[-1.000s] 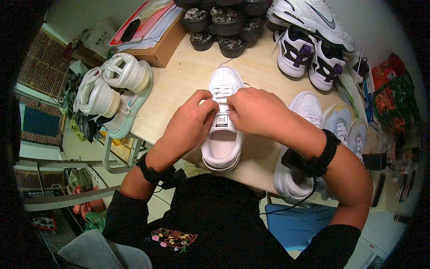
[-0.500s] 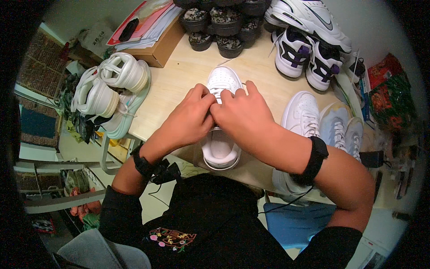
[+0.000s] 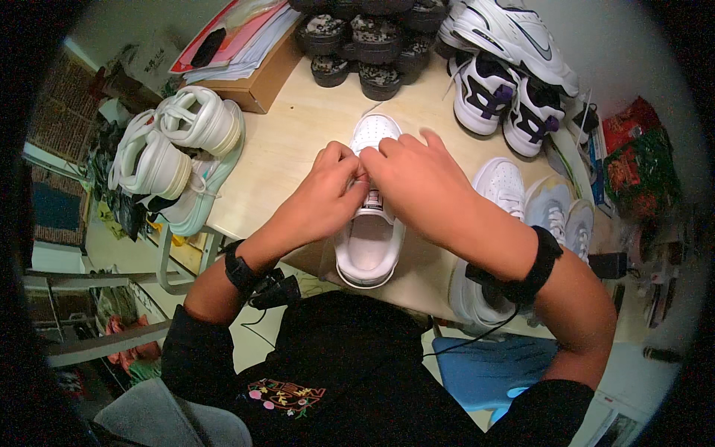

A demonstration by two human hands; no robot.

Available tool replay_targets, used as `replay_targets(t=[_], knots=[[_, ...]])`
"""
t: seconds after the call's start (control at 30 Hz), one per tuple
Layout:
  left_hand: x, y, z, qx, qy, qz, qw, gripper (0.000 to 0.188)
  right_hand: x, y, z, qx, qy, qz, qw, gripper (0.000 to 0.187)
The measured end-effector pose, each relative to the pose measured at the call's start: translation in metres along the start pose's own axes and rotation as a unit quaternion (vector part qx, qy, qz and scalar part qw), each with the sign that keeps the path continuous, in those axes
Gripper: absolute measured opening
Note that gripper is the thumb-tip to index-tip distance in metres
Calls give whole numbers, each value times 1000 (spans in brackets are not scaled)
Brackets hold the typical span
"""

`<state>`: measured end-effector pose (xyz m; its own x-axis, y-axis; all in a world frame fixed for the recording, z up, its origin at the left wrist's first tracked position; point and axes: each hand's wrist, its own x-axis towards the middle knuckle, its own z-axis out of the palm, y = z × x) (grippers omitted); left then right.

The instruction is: The person threads a white shoelace through the eyelets of a white sneaker by hand, pulling the lace through and adjusting it.

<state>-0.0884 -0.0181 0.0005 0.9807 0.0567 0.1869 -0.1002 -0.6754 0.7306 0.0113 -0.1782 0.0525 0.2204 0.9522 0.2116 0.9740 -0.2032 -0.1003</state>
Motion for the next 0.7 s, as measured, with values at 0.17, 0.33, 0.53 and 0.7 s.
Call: replay_targets(t=[0.17, 0.33, 0.53, 0.7], knots=[[0, -1, -1, -34, -54, -57, 996, 24, -4, -5, -7, 46, -63, 21, 997, 15], [2, -3, 1, -38, -51, -74, 995, 21, 1, -12, -6, -25, -40, -8, 999, 12], [-2, -5, 2, -56, -11, -73, 996, 17, 1, -20, -10, -87, -44, 16, 995, 10], [-4, -3, 7, -130, 4, -39, 991, 13, 9, -6, -30, 48, -129, 138, 981, 19]])
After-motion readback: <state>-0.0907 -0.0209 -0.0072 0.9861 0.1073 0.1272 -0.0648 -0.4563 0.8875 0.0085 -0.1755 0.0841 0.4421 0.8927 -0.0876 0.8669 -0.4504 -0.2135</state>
